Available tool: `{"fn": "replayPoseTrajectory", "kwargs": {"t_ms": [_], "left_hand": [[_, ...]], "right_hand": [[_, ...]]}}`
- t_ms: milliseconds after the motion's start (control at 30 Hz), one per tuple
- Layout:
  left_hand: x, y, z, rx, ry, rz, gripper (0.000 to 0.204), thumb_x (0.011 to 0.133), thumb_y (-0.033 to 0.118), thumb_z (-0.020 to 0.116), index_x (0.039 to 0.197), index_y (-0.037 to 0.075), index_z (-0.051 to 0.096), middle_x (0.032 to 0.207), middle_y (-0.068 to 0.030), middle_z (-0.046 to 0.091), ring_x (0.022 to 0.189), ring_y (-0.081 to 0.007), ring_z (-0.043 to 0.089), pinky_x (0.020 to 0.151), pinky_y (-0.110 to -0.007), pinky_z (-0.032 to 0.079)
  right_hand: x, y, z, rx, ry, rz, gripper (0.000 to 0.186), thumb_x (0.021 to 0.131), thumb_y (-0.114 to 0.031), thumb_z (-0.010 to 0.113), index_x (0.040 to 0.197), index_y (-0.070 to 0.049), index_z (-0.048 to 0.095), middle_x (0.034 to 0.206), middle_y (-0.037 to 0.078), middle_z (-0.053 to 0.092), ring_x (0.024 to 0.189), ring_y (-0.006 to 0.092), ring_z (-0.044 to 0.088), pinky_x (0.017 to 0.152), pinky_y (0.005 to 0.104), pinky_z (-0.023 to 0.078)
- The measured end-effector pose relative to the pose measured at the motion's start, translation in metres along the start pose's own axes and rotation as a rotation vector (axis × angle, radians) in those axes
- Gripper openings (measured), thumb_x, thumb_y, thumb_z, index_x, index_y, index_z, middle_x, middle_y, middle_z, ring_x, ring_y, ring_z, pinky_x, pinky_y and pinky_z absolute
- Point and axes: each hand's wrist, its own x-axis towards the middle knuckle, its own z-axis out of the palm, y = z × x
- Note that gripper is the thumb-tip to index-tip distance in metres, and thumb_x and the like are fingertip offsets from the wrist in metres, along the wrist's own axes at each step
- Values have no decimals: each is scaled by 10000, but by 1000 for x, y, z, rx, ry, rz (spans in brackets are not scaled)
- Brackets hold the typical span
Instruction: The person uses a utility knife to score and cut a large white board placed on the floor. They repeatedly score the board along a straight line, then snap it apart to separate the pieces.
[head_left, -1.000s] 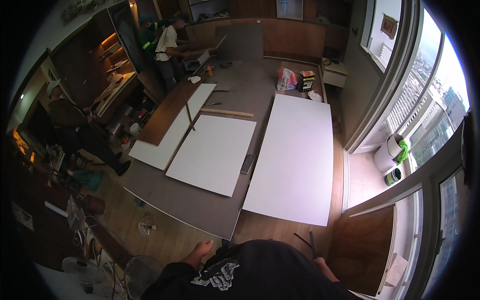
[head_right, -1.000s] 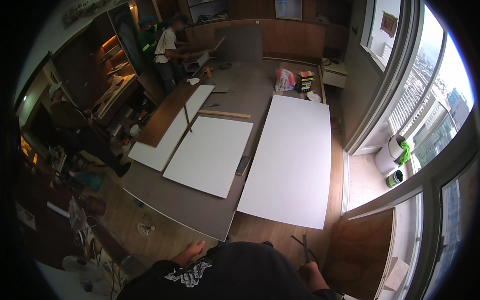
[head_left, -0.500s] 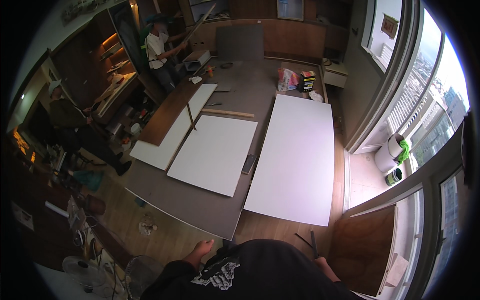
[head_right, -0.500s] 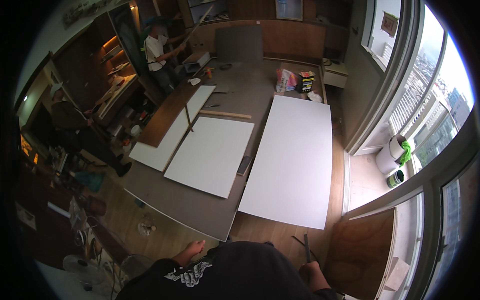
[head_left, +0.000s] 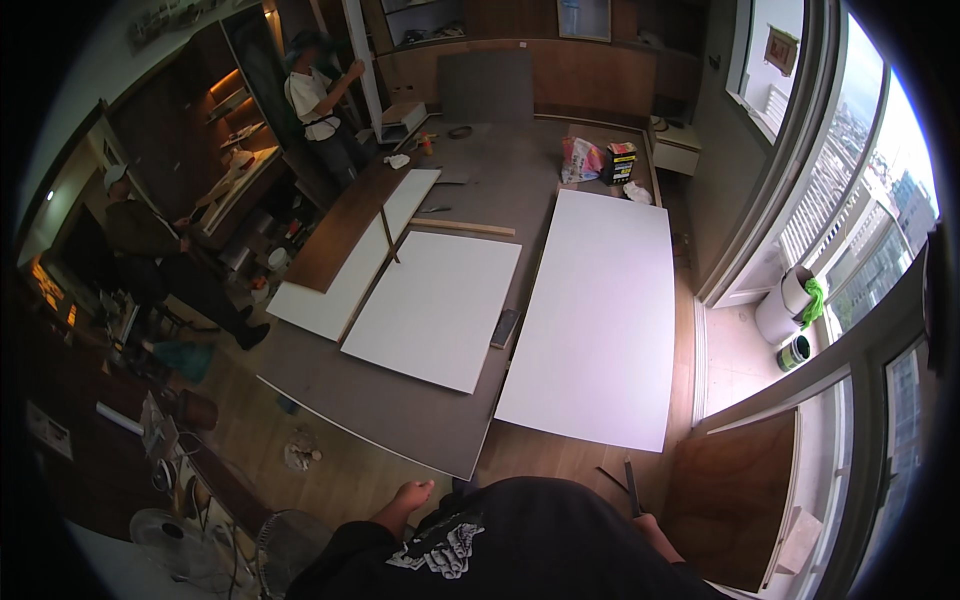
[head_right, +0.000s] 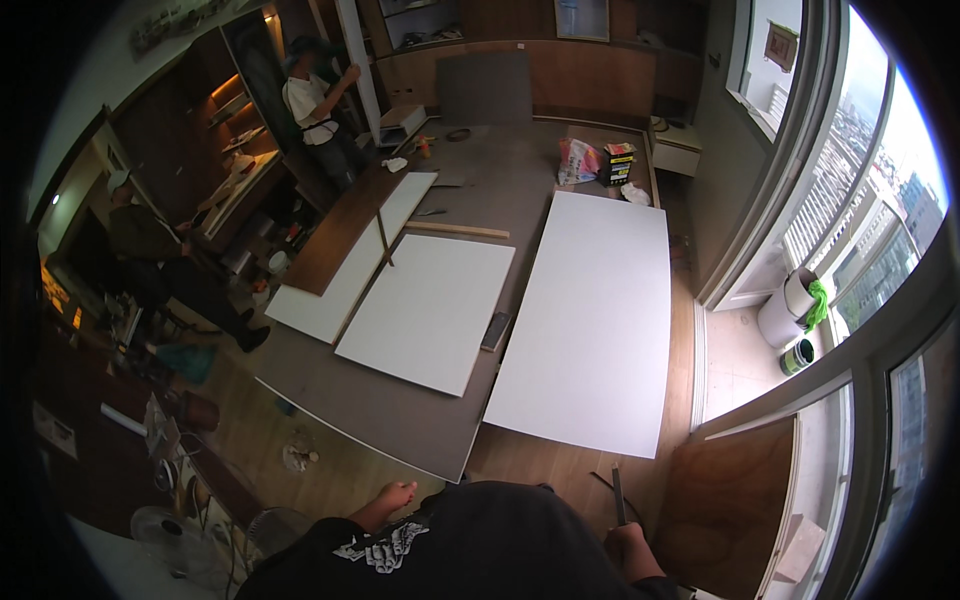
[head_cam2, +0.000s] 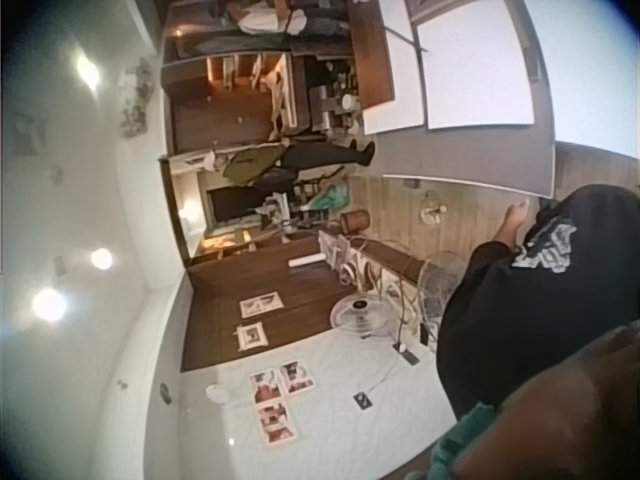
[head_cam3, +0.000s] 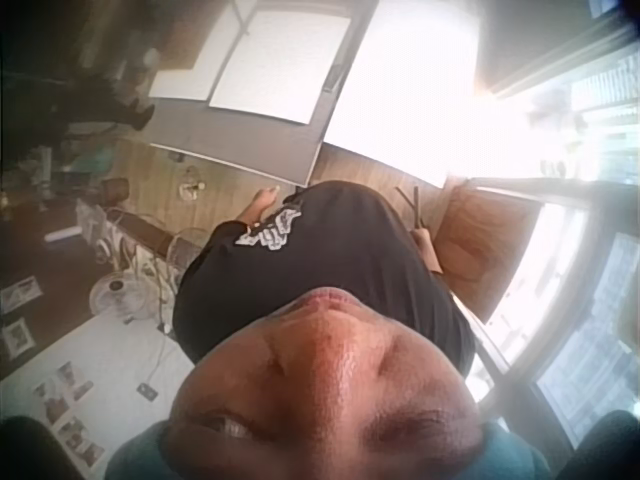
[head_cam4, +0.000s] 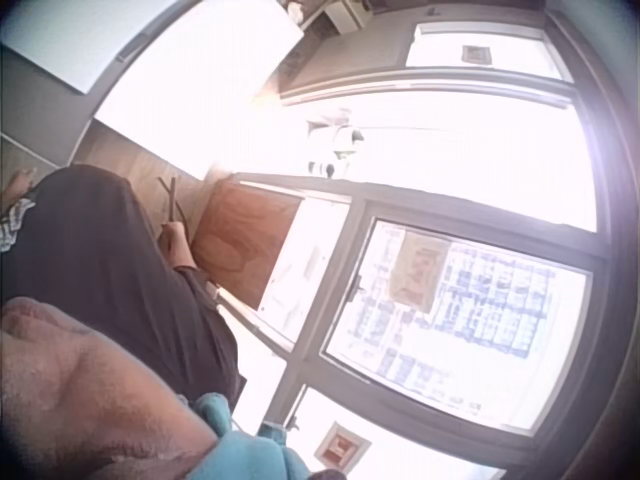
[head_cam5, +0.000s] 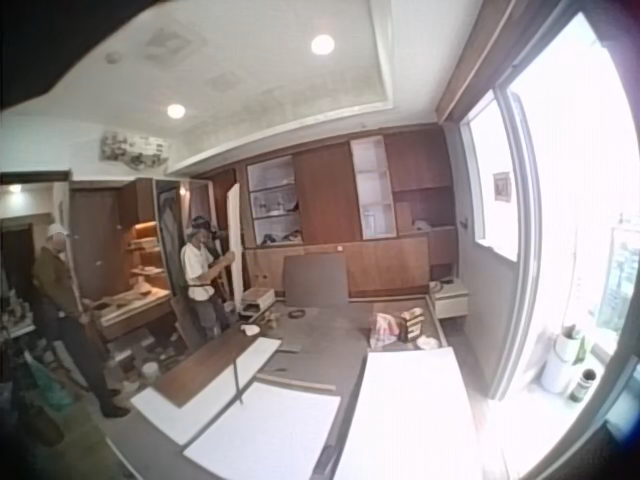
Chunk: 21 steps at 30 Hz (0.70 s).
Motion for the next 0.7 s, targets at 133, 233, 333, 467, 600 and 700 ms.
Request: {"fn": "replayPoseTrajectory", "kwargs": {"t_ms": [133,233,333,467,600,700], "left_hand": [[-10,1,-1,38,10,-19,552,935,554,593,851,24,722,805,-139,720,781,-301,701,753,-420,529],[-9,1,-2,56,9,0,546,933,550,595,863,24,726,820,-145,724,793,-308,703,761,-425,529],[-12,2,-4,69,11,14,540,930,546,597,871,26,730,831,-149,728,802,-315,704,770,-428,530],[-13,3,-5,63,1,13,539,927,545,596,870,27,732,835,-153,729,809,-318,705,777,-426,531],[-17,10,-5,104,1,24,537,926,542,596,869,26,731,831,-155,727,810,-317,706,774,-427,531],[-19,6,-8,106,3,14,531,925,538,599,870,26,730,828,-155,725,808,-318,705,770,-426,531]], "right_hand": [[-26,-15,-2,96,-6,35,355,998,-170,664,1244,77,599,1138,177,686,1046,233,672,865,415,501],[-18,-11,1,109,10,28,373,986,-170,684,1248,84,604,1166,191,683,1082,238,666,877,408,498],[-9,-9,6,86,5,33,388,974,-171,704,1247,89,608,1163,196,685,1086,246,667,871,405,500],[9,0,9,97,24,14,348,952,-168,733,1170,88,643,1060,198,702,988,262,690,813,417,517],[34,20,14,231,53,-62,294,916,-149,769,1072,79,667,917,200,703,836,287,700,709,449,525],[24,13,14,192,59,-63,276,900,-123,774,1055,77,661,871,197,695,783,298,698,667,462,519]]}}
